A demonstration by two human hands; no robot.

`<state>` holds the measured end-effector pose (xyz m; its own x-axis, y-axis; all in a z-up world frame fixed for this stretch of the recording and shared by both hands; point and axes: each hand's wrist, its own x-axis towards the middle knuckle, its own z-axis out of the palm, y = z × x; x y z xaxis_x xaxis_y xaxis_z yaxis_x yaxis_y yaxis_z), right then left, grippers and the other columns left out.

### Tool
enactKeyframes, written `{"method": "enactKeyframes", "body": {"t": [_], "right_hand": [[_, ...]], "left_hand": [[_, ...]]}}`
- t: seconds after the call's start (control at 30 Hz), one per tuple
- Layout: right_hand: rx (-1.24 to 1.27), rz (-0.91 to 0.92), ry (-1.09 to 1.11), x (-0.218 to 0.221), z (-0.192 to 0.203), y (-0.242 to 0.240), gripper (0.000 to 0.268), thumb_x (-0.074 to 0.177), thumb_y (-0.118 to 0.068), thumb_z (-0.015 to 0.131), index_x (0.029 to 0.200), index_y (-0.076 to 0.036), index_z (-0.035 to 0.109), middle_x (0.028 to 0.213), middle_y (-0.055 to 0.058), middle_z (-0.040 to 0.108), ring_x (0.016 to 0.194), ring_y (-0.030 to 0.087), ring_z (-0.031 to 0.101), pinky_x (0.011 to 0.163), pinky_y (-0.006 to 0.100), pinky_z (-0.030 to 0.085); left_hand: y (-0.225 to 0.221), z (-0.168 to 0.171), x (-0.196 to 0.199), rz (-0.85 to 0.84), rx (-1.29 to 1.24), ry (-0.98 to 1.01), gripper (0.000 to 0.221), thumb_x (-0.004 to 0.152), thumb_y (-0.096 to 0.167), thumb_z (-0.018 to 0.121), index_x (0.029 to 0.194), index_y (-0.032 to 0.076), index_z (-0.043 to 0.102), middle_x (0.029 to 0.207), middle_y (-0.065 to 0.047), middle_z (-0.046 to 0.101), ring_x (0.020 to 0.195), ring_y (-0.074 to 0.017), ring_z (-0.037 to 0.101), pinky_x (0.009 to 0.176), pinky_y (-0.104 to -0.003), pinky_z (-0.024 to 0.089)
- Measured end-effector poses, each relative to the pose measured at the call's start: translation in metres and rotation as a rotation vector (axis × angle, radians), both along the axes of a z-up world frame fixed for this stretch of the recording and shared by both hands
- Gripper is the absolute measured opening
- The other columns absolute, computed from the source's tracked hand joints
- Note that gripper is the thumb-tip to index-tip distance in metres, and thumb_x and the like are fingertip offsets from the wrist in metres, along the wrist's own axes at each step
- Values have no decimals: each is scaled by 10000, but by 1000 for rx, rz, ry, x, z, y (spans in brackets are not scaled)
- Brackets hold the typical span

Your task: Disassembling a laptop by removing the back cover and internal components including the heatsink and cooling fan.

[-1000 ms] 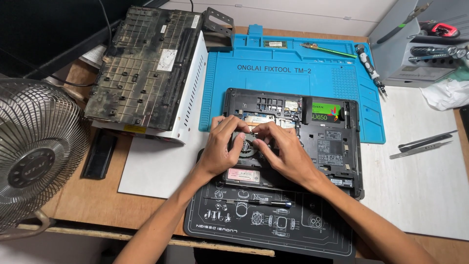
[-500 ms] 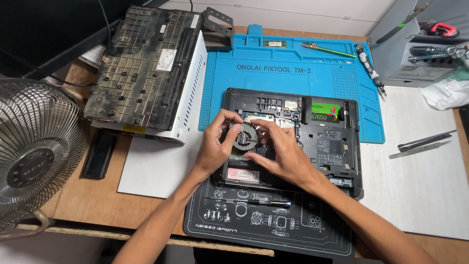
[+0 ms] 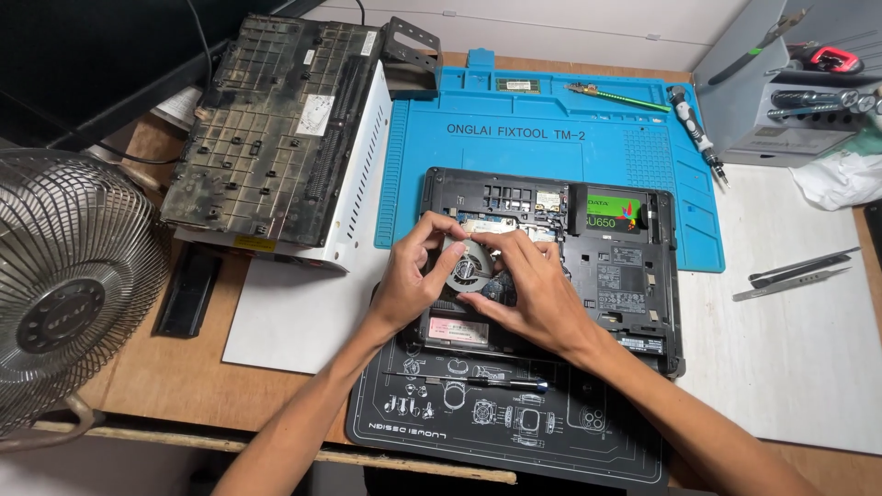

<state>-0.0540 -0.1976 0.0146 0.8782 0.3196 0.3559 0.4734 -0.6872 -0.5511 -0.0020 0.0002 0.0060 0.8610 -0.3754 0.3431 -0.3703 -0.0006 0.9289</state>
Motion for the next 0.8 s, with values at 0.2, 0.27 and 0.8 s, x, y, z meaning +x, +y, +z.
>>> {"method": "enactKeyframes", "body": {"t": [0.2, 0.27, 0.8], "right_hand": [[71, -51, 49, 1, 3, 1, 658, 804, -366, 860, 1348, -95, 609, 1125, 71, 617, 868, 218, 692, 860, 424, 450], [91, -66, 56, 2, 2, 0, 660, 798, -383, 862, 1341, -99, 617, 1143, 74, 603, 879, 228, 692, 862, 426, 451], [263, -87, 174, 9, -1, -7, 561, 839, -347, 809, 1300, -58, 672, 1097, 132, 610, 879, 291, 674, 847, 438, 445]], "left_hand": [[-1, 6, 2, -4, 62, -83, 131, 994, 101, 618, 1114, 73, 662, 1050, -83, 665, 998, -233, 677, 897, -388, 537], [-1, 6, 1, -11, 57, -102, 142, 992, 118, 625, 1121, 68, 660, 1062, -92, 663, 1022, -251, 676, 915, -406, 536], [0, -3, 3, -69, 43, -124, 411, 941, 351, 693, 1232, 70, 623, 1172, -113, 634, 1109, -267, 631, 993, -451, 502]]}}
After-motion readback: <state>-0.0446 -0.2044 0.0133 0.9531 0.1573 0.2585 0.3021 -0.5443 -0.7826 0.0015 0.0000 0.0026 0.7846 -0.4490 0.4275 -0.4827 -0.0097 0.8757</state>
